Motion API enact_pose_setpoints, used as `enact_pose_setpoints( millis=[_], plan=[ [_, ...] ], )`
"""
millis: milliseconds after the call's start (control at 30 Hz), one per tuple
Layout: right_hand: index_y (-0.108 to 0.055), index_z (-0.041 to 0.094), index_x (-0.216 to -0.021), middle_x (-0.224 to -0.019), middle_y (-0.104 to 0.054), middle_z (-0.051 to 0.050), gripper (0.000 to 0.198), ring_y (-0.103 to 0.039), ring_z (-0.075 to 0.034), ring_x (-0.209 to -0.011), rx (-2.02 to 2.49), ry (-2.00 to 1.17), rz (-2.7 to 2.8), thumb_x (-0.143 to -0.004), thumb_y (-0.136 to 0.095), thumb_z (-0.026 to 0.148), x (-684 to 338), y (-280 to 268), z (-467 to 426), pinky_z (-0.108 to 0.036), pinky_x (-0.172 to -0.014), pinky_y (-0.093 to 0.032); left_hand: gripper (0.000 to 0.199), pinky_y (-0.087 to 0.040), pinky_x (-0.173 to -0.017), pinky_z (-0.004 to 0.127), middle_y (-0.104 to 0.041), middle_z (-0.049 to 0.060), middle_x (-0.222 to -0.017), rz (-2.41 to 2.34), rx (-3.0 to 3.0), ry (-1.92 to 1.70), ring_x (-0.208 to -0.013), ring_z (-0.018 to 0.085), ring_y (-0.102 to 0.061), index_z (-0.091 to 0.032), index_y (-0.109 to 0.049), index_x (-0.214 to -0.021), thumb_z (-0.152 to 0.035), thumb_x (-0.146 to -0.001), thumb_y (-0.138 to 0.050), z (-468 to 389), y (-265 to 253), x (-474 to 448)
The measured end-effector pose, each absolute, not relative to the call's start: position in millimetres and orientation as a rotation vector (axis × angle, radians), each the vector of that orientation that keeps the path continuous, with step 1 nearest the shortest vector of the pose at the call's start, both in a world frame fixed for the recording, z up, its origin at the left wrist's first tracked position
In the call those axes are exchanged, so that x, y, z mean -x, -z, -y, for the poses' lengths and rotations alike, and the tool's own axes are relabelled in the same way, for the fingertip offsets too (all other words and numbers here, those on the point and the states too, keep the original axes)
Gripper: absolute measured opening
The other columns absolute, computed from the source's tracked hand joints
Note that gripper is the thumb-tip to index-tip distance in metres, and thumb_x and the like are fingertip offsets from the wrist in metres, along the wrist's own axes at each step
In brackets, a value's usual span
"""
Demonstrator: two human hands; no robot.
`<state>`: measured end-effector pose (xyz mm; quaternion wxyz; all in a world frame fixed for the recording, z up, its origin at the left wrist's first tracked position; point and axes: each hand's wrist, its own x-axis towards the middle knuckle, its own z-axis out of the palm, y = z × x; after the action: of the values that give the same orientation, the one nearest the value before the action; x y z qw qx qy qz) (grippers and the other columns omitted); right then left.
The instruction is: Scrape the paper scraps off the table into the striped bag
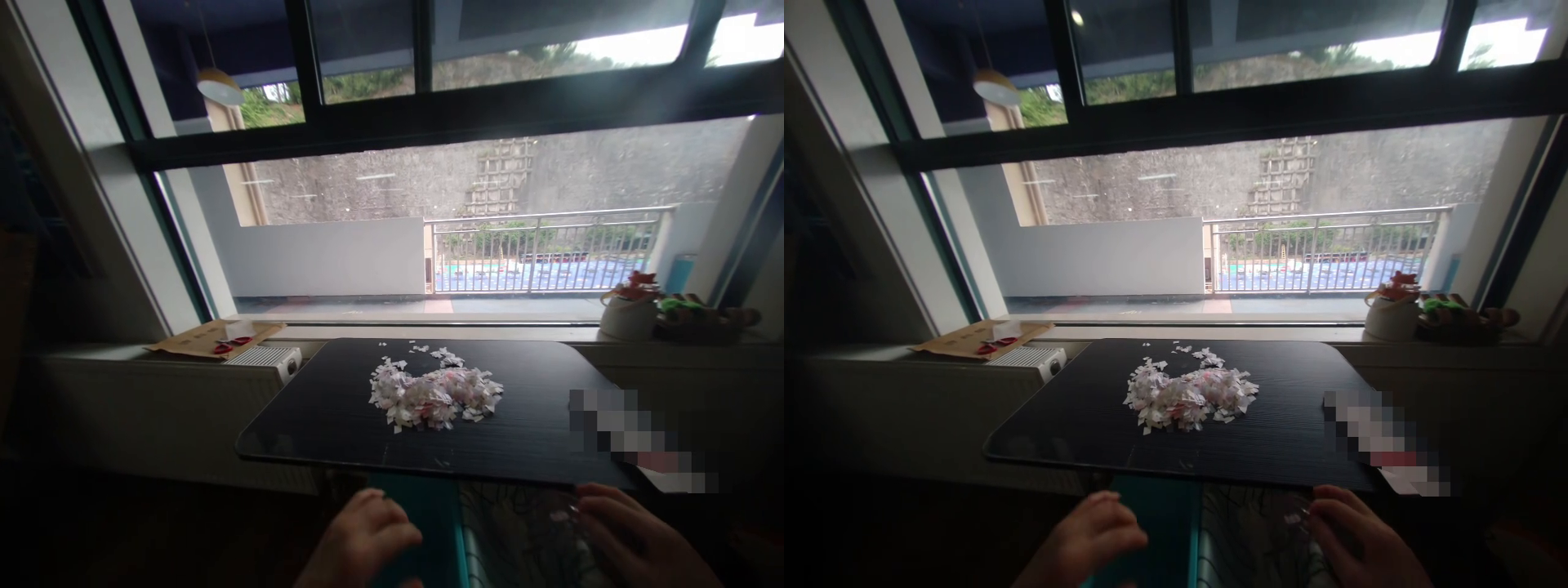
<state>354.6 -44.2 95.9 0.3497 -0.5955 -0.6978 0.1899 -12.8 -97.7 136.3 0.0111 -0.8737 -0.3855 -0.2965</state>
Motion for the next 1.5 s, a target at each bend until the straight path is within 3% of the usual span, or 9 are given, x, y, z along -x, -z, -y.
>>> enact_pose_setpoints(
  millis=[67, 133, 267, 500, 1133, 1500],
  plan=[
    [-0.077, 0.026, -0.086, -0.101, -0.076, -0.004, 0.029, -0.071, -0.023, -0.093, 1.483, -0.466, 1.701, -0.074, -0.060, 0.048, -356, -112, 35, -0.025, -0.081, -0.057, 0.018, -0.048, -0.083, 0.029, -0.067, 0.004, -0.098, 1.518, 2.442, 1.137, -0.091, 0.018, -0.063, -0.023, -0.063, -0.102, -0.032, -0.089, -0.054, 81, -158, 20],
    [-0.076, 0.025, -0.086, -0.092, -0.077, -0.004, 0.032, -0.072, -0.025, -0.089, 1.428, -0.462, 1.643, -0.072, -0.062, 0.051, -351, -127, 17, -0.027, -0.075, -0.058, 0.019, -0.049, -0.078, 0.029, -0.067, 0.004, -0.091, 1.743, 2.261, 1.222, -0.085, 0.017, -0.063, -0.022, -0.064, -0.096, -0.032, -0.091, -0.048, 54, -164, 30],
    [-0.074, 0.021, -0.089, -0.081, -0.077, -0.006, 0.036, -0.072, -0.026, -0.080, 1.390, -0.482, 1.573, -0.076, -0.058, 0.050, -331, -135, -34, -0.032, -0.072, -0.057, 0.022, -0.050, -0.072, 0.029, -0.066, 0.004, -0.086, 1.996, 2.036, 1.131, -0.079, 0.018, -0.064, -0.019, -0.065, -0.088, -0.030, -0.088, -0.047, 0, -144, 52],
    [-0.073, 0.019, -0.096, -0.086, -0.078, -0.007, 0.038, -0.072, -0.026, -0.082, 1.345, -0.481, 1.574, -0.079, -0.054, 0.048, -306, -117, -74, -0.035, -0.076, -0.055, 0.018, -0.046, -0.082, 0.035, -0.069, 0.006, -0.088, 2.016, 1.969, 0.990, -0.086, 0.022, -0.061, -0.017, -0.068, -0.084, -0.023, -0.084, -0.051, -32, -117, 72],
    [-0.073, 0.019, -0.094, -0.086, -0.077, -0.008, 0.040, -0.071, -0.027, -0.084, 1.391, -0.455, 1.541, -0.078, -0.056, 0.051, -313, -117, -46, -0.035, -0.074, -0.054, 0.022, -0.043, -0.082, 0.039, -0.062, 0.007, -0.094, 2.007, 1.937, 0.676, -0.092, 0.025, -0.057, -0.019, -0.068, -0.097, -0.025, -0.085, -0.050, -38, -118, 65],
    [-0.071, 0.020, -0.090, -0.084, -0.078, -0.008, 0.035, -0.072, -0.028, -0.084, 1.384, -0.665, 1.413, -0.073, -0.060, 0.048, -318, -116, -19, -0.036, -0.077, -0.055, 0.025, -0.043, -0.084, 0.039, -0.062, 0.007, -0.096, 1.993, 1.938, 0.624, -0.094, 0.025, -0.058, -0.020, -0.068, -0.100, -0.026, -0.087, -0.048, -38, -119, 64]
  ],
)
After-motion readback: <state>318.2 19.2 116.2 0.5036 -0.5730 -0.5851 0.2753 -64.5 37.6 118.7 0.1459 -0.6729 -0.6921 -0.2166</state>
